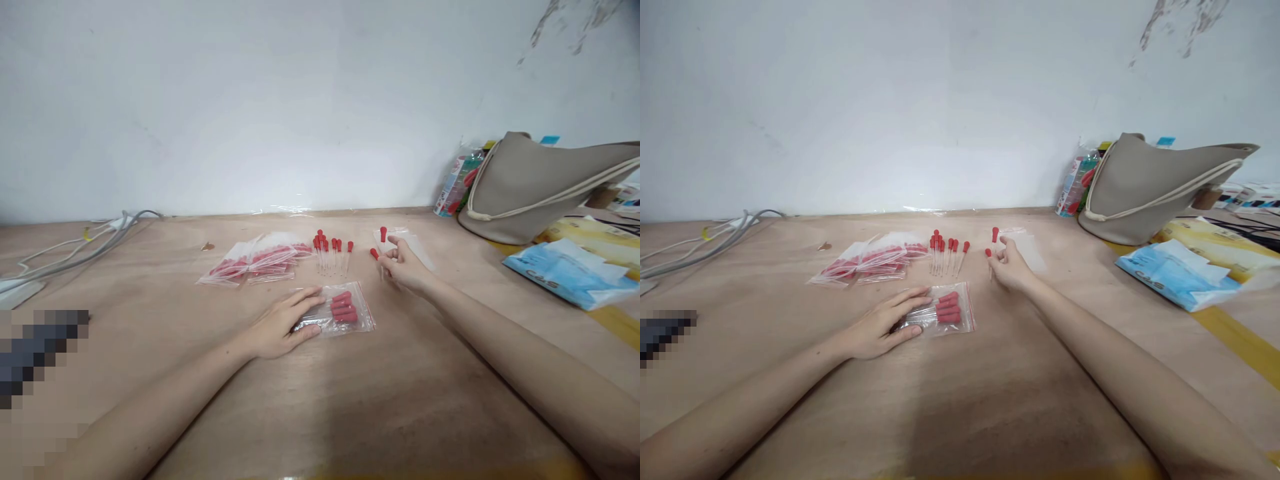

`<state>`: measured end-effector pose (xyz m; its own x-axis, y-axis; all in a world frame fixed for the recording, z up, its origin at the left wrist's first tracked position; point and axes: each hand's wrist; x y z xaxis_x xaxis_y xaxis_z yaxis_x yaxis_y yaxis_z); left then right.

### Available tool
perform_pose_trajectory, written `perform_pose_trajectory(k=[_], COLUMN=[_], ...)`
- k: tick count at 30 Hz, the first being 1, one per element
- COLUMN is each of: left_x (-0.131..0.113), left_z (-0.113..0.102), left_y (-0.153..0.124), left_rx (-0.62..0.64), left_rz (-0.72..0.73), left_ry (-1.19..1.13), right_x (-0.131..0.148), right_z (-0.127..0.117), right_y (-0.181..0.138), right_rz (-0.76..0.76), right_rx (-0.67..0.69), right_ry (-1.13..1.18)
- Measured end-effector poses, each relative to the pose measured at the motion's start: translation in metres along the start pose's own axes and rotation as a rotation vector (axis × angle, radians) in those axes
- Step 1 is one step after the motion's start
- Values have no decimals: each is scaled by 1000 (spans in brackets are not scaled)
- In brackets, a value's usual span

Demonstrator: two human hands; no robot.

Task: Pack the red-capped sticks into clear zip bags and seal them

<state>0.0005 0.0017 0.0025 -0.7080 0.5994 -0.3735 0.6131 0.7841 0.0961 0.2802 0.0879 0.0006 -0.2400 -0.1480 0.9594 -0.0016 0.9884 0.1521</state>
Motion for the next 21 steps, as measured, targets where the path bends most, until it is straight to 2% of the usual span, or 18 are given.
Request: perform_pose_trajectory(k=[3,5,12,21], left_x=[-1,-1,-1,-2], left_z=[-1,-1,1,0], left_y=[0,0,0,0], left_rx=[-12,-22,-45,-59], left_rz=[-16,-19,-20,-28], left_ry=[-12,-18,-32,-21], right_x=[7,9,8,4], right_z=[12,19,31,36], right_y=[-14,-22,-33,-31], right_rz=[-20,-5,76,66], right_rx=[69,80,7,-58], right_ry=[246,318,307,375])
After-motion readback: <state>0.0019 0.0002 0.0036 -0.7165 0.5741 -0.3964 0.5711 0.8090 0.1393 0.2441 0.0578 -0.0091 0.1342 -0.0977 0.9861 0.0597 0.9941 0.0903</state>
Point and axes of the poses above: each hand's wrist, its own y-axis towards the middle knuckle, its own z-axis out of the palm, x = y × z, and after that the axes turned 5 degrees about -z, right-handed
